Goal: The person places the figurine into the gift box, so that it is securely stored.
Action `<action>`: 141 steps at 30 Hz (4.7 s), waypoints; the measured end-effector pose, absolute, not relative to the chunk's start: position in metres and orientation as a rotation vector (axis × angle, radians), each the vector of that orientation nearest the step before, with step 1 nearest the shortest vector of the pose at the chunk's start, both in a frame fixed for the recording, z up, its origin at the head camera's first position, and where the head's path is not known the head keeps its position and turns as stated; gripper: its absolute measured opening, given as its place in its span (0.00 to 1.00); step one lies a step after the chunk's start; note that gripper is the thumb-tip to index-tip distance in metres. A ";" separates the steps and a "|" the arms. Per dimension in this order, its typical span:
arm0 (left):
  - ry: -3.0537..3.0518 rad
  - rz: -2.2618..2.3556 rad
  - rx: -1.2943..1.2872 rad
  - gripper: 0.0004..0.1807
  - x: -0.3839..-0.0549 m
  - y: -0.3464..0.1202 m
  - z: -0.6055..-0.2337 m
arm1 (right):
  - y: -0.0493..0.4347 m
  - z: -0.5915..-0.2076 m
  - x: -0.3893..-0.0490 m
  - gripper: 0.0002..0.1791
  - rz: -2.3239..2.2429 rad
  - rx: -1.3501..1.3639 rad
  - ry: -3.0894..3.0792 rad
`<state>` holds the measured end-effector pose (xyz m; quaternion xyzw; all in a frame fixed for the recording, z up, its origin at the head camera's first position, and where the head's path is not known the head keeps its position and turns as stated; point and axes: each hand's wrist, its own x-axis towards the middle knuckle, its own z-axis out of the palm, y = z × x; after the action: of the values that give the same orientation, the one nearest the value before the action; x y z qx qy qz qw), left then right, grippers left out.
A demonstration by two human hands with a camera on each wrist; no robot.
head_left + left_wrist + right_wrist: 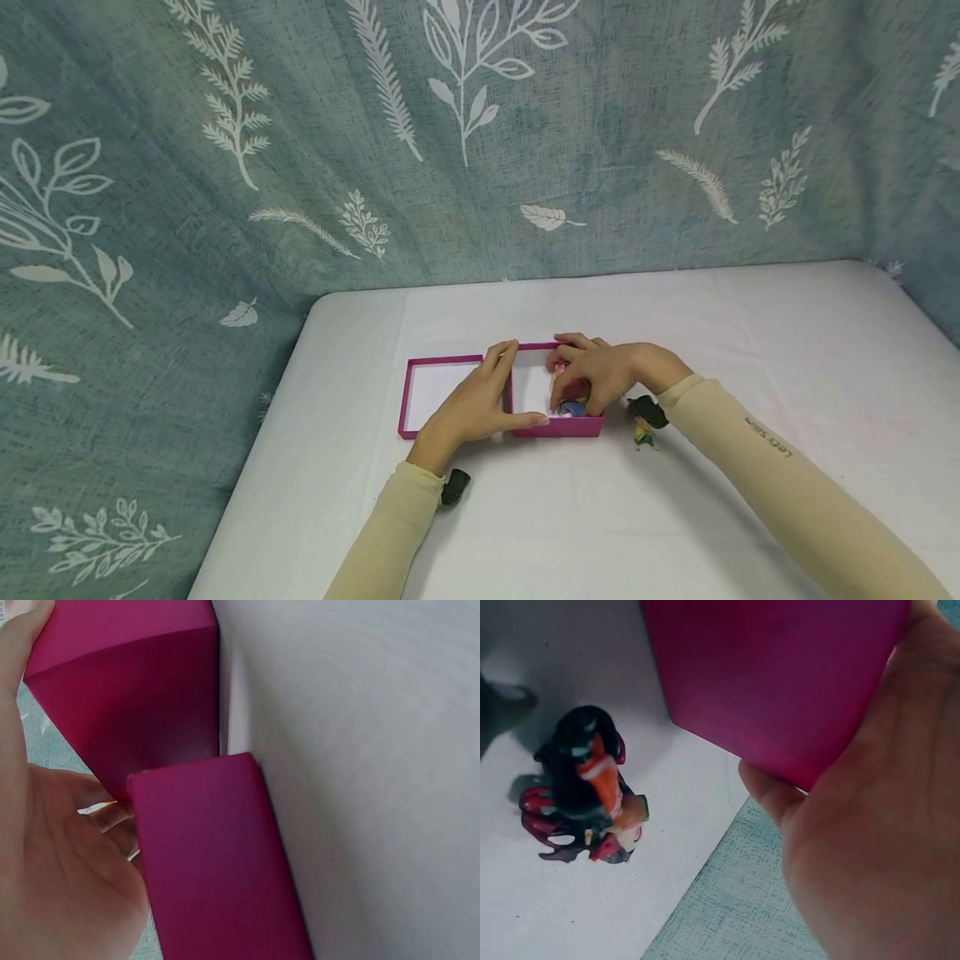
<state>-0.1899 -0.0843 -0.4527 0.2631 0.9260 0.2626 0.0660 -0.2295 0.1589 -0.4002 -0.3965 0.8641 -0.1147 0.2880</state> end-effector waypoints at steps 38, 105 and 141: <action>2.799 0.773 0.804 0.65 -0.190 -0.085 -0.452 | 0.259 -0.439 -0.198 0.24 -1.150 -0.769 2.652; 2.771 0.804 0.763 0.65 -0.188 -0.084 -0.452 | 0.239 -0.461 -0.199 0.38 -0.815 -0.549 2.878; 2.781 0.794 0.775 0.65 -0.189 -0.083 -0.450 | 0.243 -0.450 -0.201 0.38 -0.856 -0.584 2.936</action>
<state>-0.1886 -0.0833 -0.4496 0.2582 0.9263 0.2644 0.0734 -0.2010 0.2433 -0.4500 -0.1875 0.9429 -0.2748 0.0140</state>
